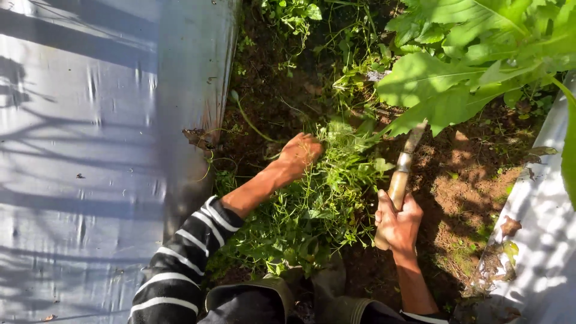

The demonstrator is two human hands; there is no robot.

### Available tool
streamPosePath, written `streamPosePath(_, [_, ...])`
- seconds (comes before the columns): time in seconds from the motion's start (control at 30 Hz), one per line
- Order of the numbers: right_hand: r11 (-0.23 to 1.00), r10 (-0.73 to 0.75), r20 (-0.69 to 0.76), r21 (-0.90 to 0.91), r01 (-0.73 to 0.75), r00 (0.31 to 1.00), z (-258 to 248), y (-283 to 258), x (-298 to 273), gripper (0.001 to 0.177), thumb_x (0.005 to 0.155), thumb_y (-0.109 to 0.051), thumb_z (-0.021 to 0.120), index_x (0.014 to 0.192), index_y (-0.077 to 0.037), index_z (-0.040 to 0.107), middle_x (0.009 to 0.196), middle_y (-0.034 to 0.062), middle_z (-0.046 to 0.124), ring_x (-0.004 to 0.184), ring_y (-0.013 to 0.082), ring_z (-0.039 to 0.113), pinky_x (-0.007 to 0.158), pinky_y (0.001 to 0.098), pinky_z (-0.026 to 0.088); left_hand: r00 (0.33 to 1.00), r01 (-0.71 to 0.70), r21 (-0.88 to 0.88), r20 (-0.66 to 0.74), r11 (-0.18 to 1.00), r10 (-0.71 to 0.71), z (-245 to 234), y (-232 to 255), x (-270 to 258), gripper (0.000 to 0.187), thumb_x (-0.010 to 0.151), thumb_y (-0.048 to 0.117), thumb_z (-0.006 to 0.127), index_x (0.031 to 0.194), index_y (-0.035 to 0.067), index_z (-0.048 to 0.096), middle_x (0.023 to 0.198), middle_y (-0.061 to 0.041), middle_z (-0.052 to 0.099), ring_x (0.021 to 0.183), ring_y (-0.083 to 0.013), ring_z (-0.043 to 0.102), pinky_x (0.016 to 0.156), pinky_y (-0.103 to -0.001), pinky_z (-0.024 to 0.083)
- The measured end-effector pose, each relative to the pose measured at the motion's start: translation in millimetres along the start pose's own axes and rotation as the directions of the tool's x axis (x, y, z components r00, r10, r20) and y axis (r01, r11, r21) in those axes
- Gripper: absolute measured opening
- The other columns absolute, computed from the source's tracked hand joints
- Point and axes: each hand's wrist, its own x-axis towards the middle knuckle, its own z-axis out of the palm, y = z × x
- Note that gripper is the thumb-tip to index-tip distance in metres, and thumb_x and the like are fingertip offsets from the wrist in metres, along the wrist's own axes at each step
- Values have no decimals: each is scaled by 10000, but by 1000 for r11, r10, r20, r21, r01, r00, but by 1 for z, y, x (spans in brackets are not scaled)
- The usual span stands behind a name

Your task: A person is weeding a garden bed, using a sickle to cut through dense weeds and then pulling them out by hand to clear the area around crop plants.

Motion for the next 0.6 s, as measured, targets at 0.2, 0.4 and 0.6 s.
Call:
streamPosePath(0.2, [952, -281, 3, -123, 279, 960, -21, 59, 8, 174, 1007, -93, 622, 1039, 70, 570, 713, 138, 604, 472, 217, 597, 434, 337, 560, 990, 55, 983, -76, 173, 116, -7, -20, -28, 156, 946, 109, 570, 1069, 92, 476, 976, -81, 536, 960, -242, 503, 895, -411, 376])
streamPosePath(0.4, [924, -233, 130, 338, 177, 964, -7, 68, -5, 214, 979, -191, 608, 1052, 9, 586, 731, 81, 642, 498, 148, 639, 429, 282, 613, 977, 195, 38, 75, -980, 198, 2, -18, -50, 637, 909, 175, 577, 1513, 128, 378, 1427, -140, 529, 1393, -345, 463, 1200, -593, 288])
streamPosePath(0.6, [999, -40, 381, 10, 40, 924, -15, 93, -36, 191, 861, -71, 710, 965, 49, 605, 633, 87, 607, 404, 129, 589, 306, 251, 520, 965, 259, -118, -9, -959, 262, 125, -50, -120, 854, 745, 112, 814, 1487, 137, 392, 1371, -224, 570, 1161, -375, 665, 1114, -597, 402])
